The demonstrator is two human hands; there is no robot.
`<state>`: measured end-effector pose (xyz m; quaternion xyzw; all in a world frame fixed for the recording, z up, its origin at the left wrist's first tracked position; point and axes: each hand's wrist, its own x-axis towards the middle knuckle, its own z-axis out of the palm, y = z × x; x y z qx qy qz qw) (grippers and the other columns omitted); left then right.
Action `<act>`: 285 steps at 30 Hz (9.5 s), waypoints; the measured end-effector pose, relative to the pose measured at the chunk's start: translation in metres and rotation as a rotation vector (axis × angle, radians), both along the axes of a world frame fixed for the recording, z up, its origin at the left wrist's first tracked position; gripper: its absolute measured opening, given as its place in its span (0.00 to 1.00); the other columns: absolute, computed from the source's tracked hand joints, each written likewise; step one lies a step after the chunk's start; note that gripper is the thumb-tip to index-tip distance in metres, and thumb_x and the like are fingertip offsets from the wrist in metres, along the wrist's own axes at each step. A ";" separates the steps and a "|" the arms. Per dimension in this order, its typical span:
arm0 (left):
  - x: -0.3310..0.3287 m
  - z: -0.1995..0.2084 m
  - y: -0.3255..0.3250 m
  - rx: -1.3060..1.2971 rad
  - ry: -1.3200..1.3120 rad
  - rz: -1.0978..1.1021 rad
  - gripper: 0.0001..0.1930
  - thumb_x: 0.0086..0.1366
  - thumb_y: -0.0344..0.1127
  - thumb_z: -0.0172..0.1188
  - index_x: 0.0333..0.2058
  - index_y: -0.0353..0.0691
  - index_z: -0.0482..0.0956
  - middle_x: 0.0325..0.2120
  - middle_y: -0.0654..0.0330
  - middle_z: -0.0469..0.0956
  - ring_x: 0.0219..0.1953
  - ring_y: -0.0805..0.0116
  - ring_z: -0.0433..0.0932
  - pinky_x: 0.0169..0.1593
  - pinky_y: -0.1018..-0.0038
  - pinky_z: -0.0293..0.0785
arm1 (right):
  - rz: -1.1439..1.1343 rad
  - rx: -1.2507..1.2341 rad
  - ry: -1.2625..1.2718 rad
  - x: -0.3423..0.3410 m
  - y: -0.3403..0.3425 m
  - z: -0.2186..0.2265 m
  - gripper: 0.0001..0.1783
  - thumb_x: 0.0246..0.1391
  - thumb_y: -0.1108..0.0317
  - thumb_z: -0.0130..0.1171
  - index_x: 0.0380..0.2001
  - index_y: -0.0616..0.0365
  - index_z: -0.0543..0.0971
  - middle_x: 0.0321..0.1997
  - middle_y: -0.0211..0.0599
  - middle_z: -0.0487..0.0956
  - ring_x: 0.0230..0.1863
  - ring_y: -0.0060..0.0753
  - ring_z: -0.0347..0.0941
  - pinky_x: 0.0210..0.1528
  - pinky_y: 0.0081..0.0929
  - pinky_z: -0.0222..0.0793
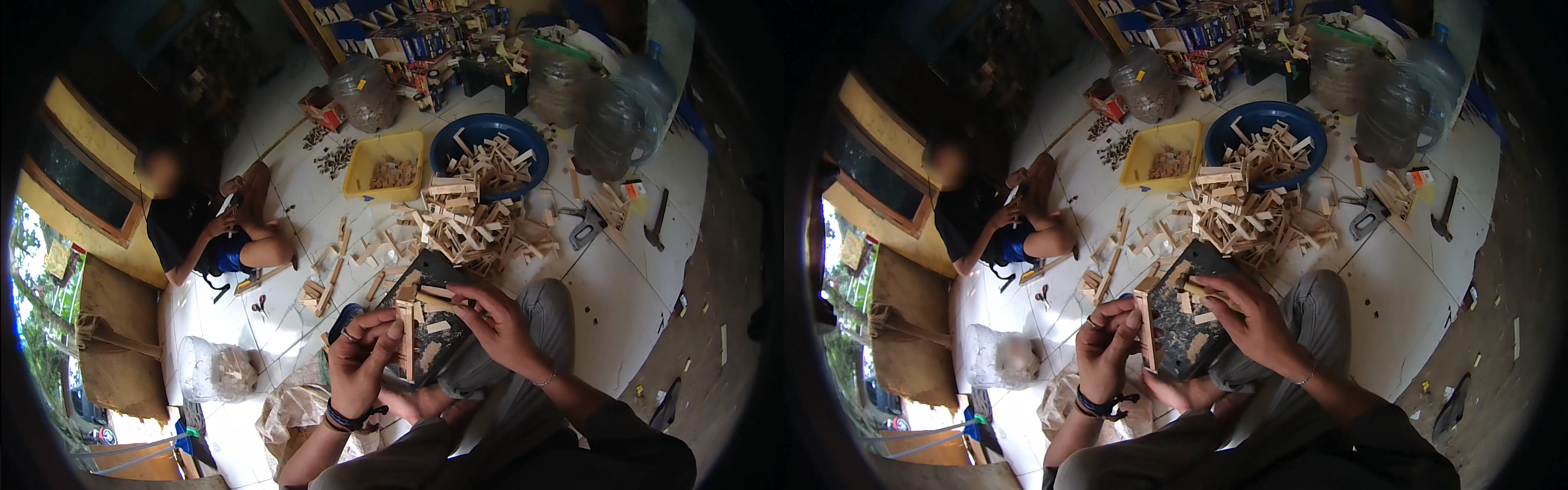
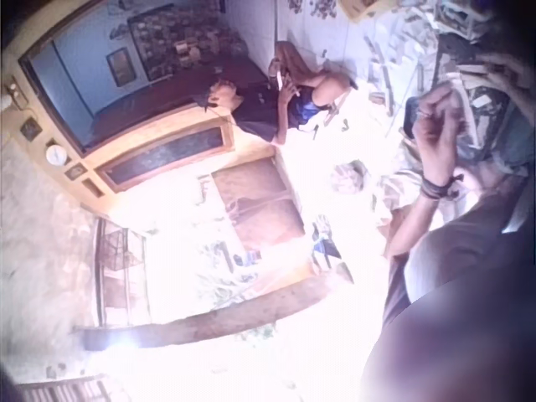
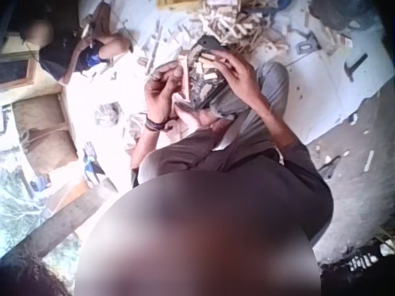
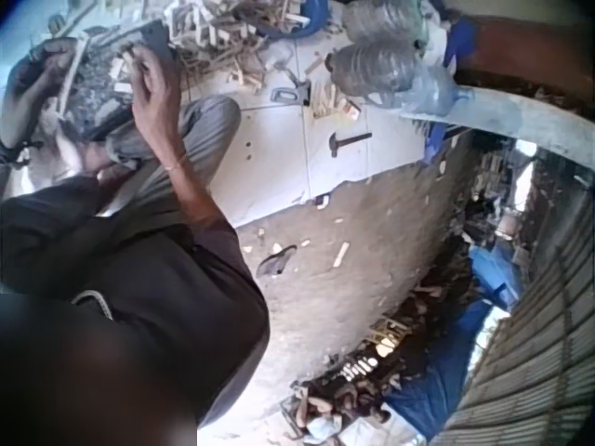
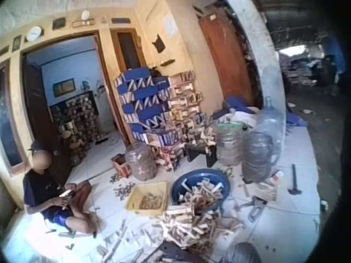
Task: The person sits on the floor and repeatedly splits small wooden pieces using a hammer and a chisel. They pick up a piece, position it on a black board, strike it with the hammer, and place the split pieces into a blue bowl.
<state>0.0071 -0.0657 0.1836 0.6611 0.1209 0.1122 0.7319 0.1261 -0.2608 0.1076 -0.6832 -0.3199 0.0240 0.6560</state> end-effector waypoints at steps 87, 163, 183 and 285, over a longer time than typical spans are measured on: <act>-0.041 0.036 0.025 1.416 -0.811 -0.049 0.23 0.54 0.44 0.77 0.51 0.55 0.88 0.41 0.74 0.86 0.27 0.82 0.75 0.29 0.83 0.67 | 0.709 0.515 0.865 -0.082 0.001 0.069 0.14 0.75 0.71 0.51 0.57 0.66 0.75 0.33 0.32 0.77 0.30 0.19 0.67 0.31 0.20 0.64; 0.002 -0.170 0.047 1.245 0.139 -0.296 0.22 0.65 0.44 0.68 0.55 0.44 0.82 0.53 0.53 0.82 0.54 0.50 0.80 0.55 0.58 0.78 | -0.053 -0.419 -0.370 0.051 0.016 -0.138 0.14 0.63 0.63 0.67 0.45 0.58 0.77 0.44 0.39 0.78 0.40 0.47 0.81 0.39 0.39 0.77; 0.001 -0.202 0.011 1.557 0.026 -0.266 0.13 0.66 0.38 0.59 0.47 0.44 0.83 0.62 0.59 0.74 0.62 0.59 0.75 0.57 0.59 0.71 | -0.126 -0.622 -0.336 0.061 0.004 -0.147 0.12 0.65 0.60 0.63 0.46 0.55 0.81 0.45 0.39 0.79 0.39 0.50 0.79 0.42 0.43 0.76; 0.009 -0.166 0.018 1.166 0.092 0.164 0.10 0.68 0.29 0.63 0.47 0.45 0.84 0.43 0.58 0.79 0.42 0.58 0.82 0.42 0.62 0.79 | 0.094 -0.627 -0.425 0.025 0.026 -0.135 0.40 0.58 0.67 0.69 0.73 0.43 0.67 0.54 0.43 0.82 0.44 0.50 0.82 0.46 0.42 0.80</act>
